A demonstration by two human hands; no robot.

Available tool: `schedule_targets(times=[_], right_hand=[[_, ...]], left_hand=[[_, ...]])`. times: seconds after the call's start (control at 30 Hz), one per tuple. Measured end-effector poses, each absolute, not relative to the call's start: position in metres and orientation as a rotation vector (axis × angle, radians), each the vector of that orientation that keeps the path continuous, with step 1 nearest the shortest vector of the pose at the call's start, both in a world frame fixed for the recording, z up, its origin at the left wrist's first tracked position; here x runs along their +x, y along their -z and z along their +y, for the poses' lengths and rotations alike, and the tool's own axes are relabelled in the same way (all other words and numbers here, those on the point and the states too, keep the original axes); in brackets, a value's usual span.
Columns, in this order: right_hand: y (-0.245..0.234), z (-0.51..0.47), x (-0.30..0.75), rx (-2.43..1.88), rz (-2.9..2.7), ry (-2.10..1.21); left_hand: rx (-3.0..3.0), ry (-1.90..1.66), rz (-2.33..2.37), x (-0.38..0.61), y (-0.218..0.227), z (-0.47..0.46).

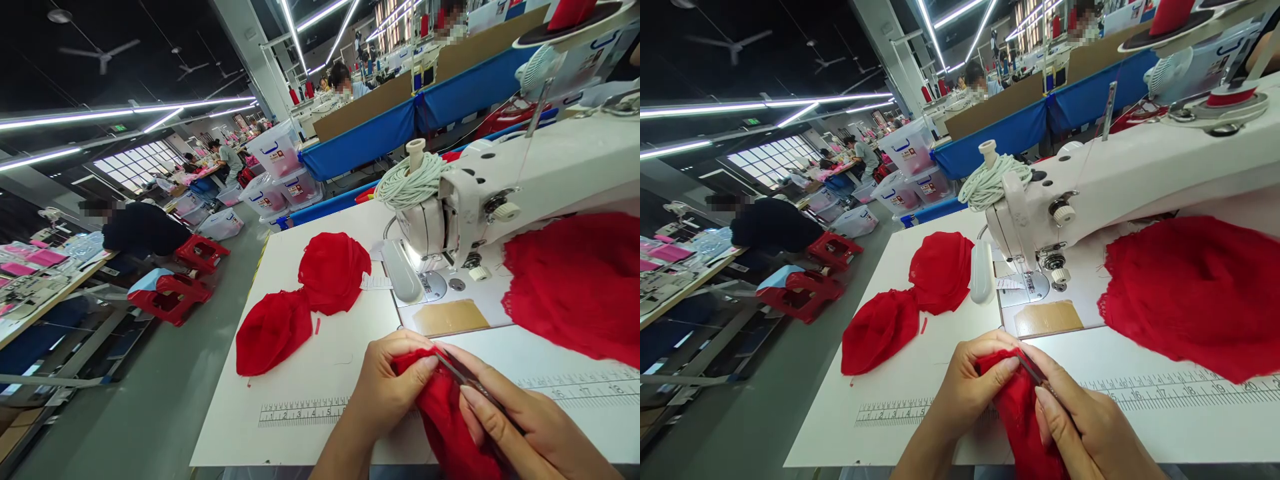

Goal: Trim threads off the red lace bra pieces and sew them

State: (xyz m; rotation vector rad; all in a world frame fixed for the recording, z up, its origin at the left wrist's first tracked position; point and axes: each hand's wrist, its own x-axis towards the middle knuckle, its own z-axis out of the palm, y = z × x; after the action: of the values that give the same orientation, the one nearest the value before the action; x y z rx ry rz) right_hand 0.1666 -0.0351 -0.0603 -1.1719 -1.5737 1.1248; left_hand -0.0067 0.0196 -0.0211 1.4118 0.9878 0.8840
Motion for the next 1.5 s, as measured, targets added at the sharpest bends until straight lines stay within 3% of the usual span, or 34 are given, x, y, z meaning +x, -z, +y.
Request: schedule_targets(times=[0.67, 0.87, 1.1, 1.5], right_hand=[[0.061, -0.042, 0.153, -1.174, -1.439, -1.086], [0.058, -0.033, 0.163, -1.118, -1.472, -1.378], [0.041, -0.038, 0.153, -1.17, -0.765, -1.823], [0.062, -0.037, 0.15, -1.069, -0.667, -1.837]], left_hand=[[1.414, -0.888, 1.0, -0.007, 0.021, 0.02], [1.37, -0.887, 0.974, -0.007, 0.02, 0.019], [1.236, -0.862, 0.894, -0.011, 0.025, 0.02], [1.161, -0.834, 0.857, -0.011, 0.025, 0.018]])
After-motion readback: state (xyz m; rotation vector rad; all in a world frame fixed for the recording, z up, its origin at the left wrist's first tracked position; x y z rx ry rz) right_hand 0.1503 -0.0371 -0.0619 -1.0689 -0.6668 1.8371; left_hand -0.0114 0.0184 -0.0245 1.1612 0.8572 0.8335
